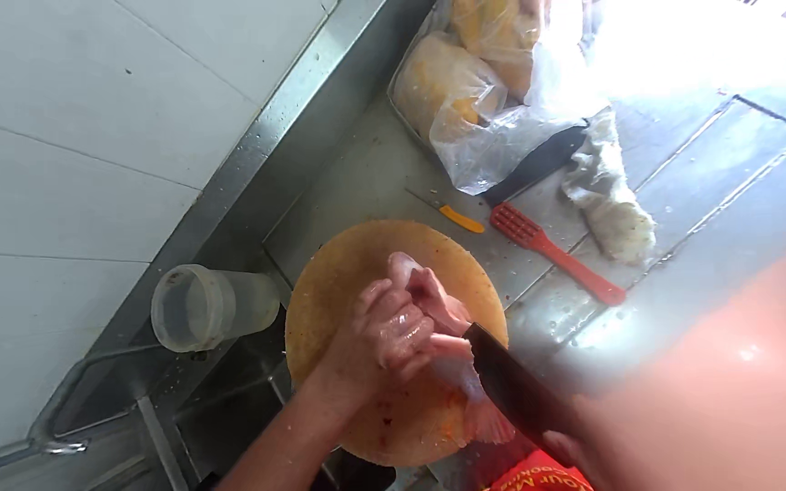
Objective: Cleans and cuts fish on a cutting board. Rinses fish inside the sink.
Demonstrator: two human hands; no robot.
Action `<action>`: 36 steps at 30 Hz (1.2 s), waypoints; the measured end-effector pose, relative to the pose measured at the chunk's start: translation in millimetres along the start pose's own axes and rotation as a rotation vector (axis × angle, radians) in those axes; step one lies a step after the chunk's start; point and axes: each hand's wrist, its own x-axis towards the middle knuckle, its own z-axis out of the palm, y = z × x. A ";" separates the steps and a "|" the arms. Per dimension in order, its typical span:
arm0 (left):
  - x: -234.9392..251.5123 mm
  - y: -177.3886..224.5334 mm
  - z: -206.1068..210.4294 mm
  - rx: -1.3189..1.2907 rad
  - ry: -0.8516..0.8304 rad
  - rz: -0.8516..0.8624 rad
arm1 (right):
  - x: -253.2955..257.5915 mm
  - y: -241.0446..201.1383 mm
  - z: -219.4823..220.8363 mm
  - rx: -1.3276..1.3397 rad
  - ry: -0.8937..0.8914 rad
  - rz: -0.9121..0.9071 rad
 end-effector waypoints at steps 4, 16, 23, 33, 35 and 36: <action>-3.8 -21.3 19.1 -0.137 -0.028 -0.047 | 7.3 0.1 -10.4 0.015 0.008 0.001; -41.6 111.3 52.2 -0.093 0.215 -0.946 | 29.6 2.8 -3.0 0.111 0.281 0.043; -39.7 122.3 60.9 0.018 0.352 -0.927 | 47.3 -26.7 -26.9 0.184 0.267 0.055; -35.3 123.3 63.8 0.016 0.383 -0.847 | 47.0 -0.2 9.3 0.196 0.327 0.005; -36.7 125.4 63.9 0.016 0.384 -0.838 | 61.6 -8.2 3.0 0.207 0.309 0.005; -36.2 125.2 64.0 0.021 0.386 -0.839 | 63.8 -9.4 3.3 0.219 0.301 0.004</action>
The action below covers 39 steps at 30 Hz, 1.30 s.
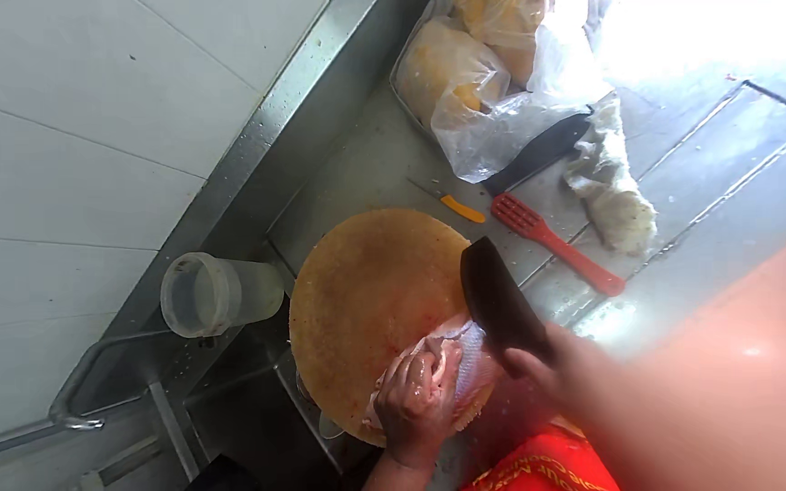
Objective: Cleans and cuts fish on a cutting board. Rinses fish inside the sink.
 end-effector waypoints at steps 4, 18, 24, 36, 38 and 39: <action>2.4 -0.2 -0.1 -0.010 -0.003 -0.003 | -36.7 19.1 5.6 0.045 -0.100 0.004; 2.7 -4.1 -1.8 -0.019 -0.085 0.051 | -64.6 11.6 28.9 0.115 -0.172 0.056; 0.9 -4.5 -6.7 -0.030 -0.131 0.049 | -50.9 -13.1 48.7 0.040 0.051 0.040; 3.7 -3.8 -17.5 -0.058 -0.228 0.017 | -102.7 -3.6 106.0 0.242 0.031 0.121; 2.9 -3.5 -21.5 -0.068 -0.259 0.003 | -87.8 -22.0 99.3 0.263 0.066 0.156; 2.3 -3.7 -23.0 -0.066 -0.275 -0.012 | -83.6 -27.8 99.2 0.268 0.072 0.174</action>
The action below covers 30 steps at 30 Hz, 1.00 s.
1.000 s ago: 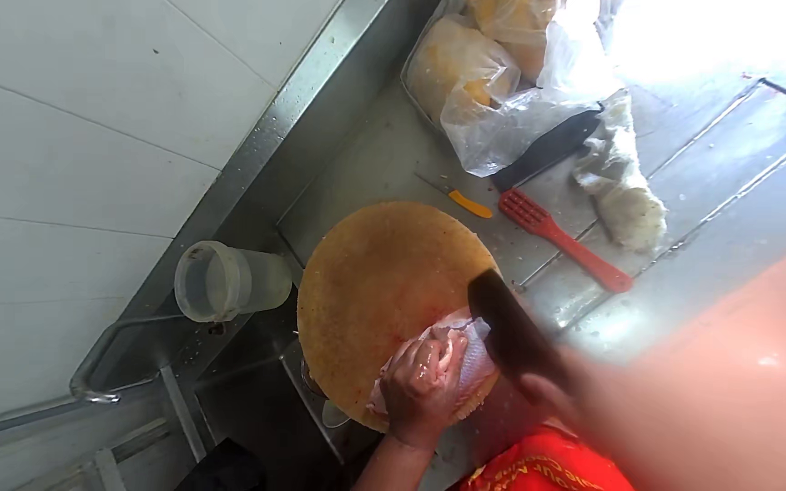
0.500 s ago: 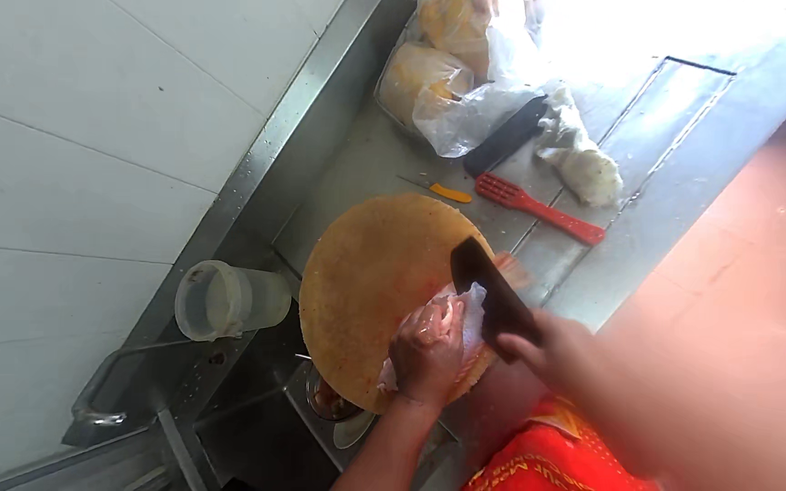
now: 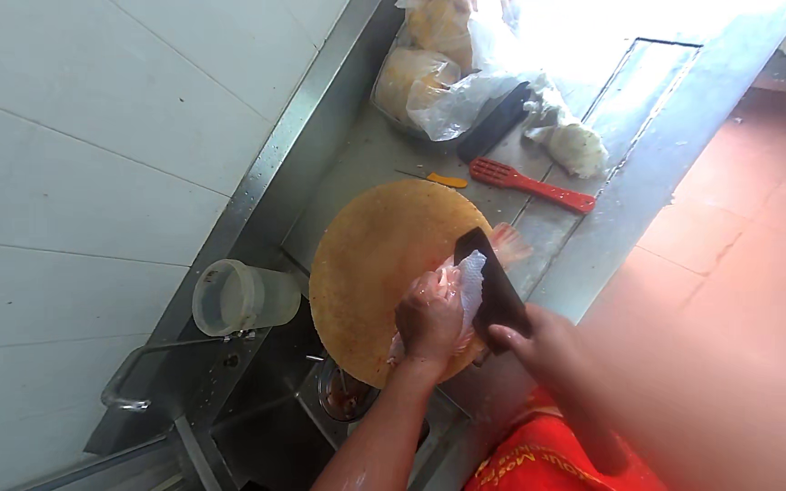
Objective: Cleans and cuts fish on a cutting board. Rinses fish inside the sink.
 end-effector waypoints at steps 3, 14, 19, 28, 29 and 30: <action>0.0 1.1 -2.2 -0.021 -0.023 -0.039 | -12.1 13.7 10.2 0.013 -0.003 -0.041; 14.2 1.1 2.8 -0.039 0.016 -0.153 | -28.2 32.8 28.4 0.041 -0.148 -0.021; 15.2 1.7 1.4 -0.054 0.010 -0.187 | -62.5 49.2 40.0 -0.007 -0.254 -0.060; -1.8 -13.6 5.5 -0.084 0.123 0.049 | -47.9 63.2 24.1 -0.045 -0.220 -0.137; -1.2 -13.7 8.0 -0.074 0.157 0.069 | -38.8 60.7 18.7 -0.015 -0.198 -0.144; -1.4 -13.6 9.0 -0.056 0.172 0.073 | -29.3 58.1 14.7 0.008 -0.191 -0.149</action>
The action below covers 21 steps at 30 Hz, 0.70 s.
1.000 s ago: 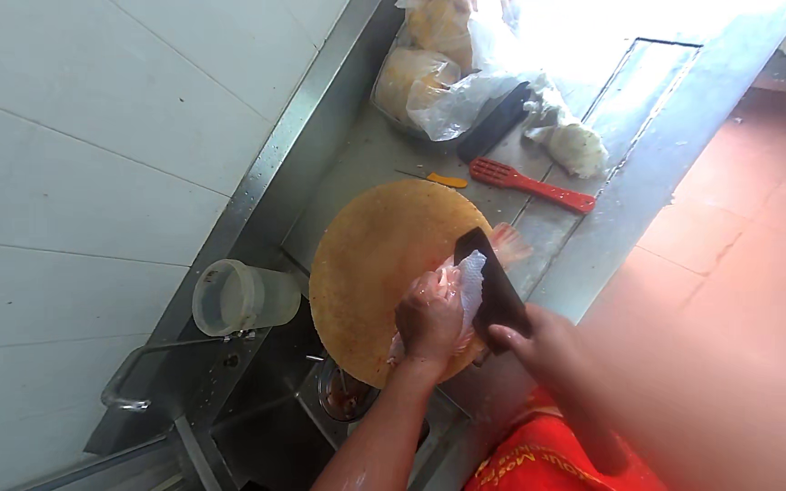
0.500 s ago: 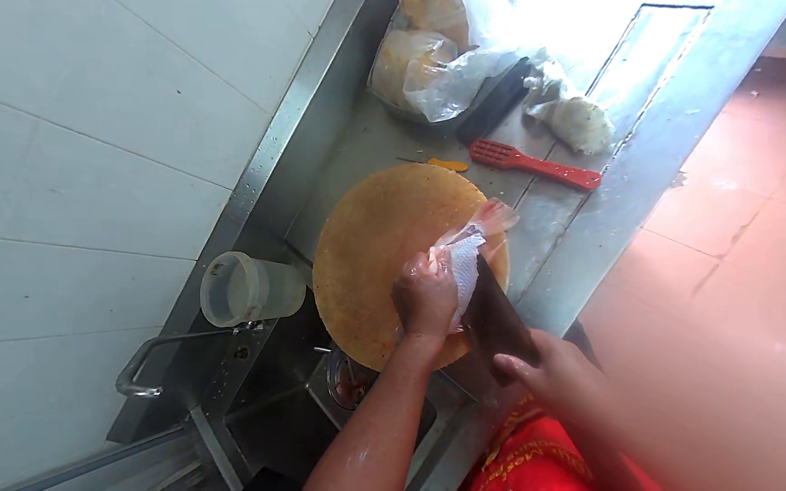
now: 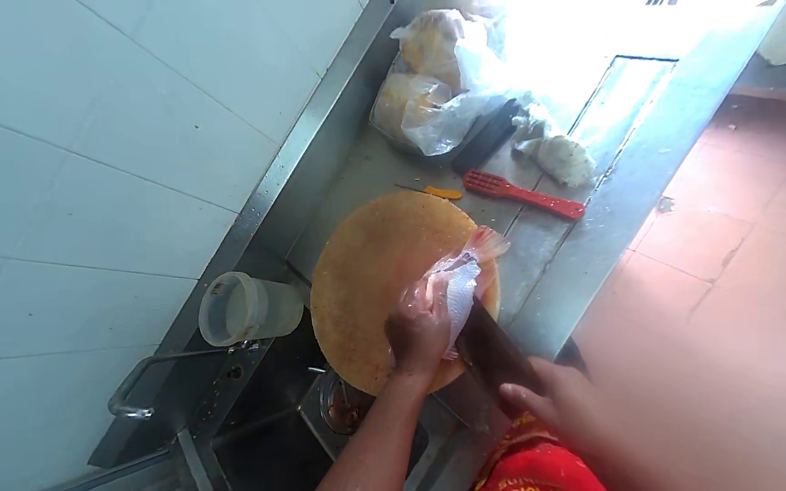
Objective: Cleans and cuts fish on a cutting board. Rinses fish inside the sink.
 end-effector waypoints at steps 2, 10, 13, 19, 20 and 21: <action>0.3 -1.1 -1.6 0.055 -0.003 -0.005 | 19.4 -0.2 -6.8 0.042 -0.010 0.011; -4.0 -9.5 1.4 -0.031 0.091 0.310 | 46.4 -2.7 -37.7 0.027 0.027 -0.041; -10.7 -27.3 -2.3 -0.155 0.163 0.580 | 29.8 17.6 -63.3 -0.233 0.099 -0.217; -13.7 -46.2 -9.8 -0.259 0.326 0.519 | -11.9 4.2 -90.3 -0.533 0.057 -0.329; -17.4 -40.7 -13.9 -0.213 0.362 0.366 | -13.8 -4.5 -90.2 -0.537 0.011 -0.308; -22.4 -31.9 -19.9 -0.145 0.363 0.175 | -15.1 -15.0 -90.8 -0.532 -0.048 -0.268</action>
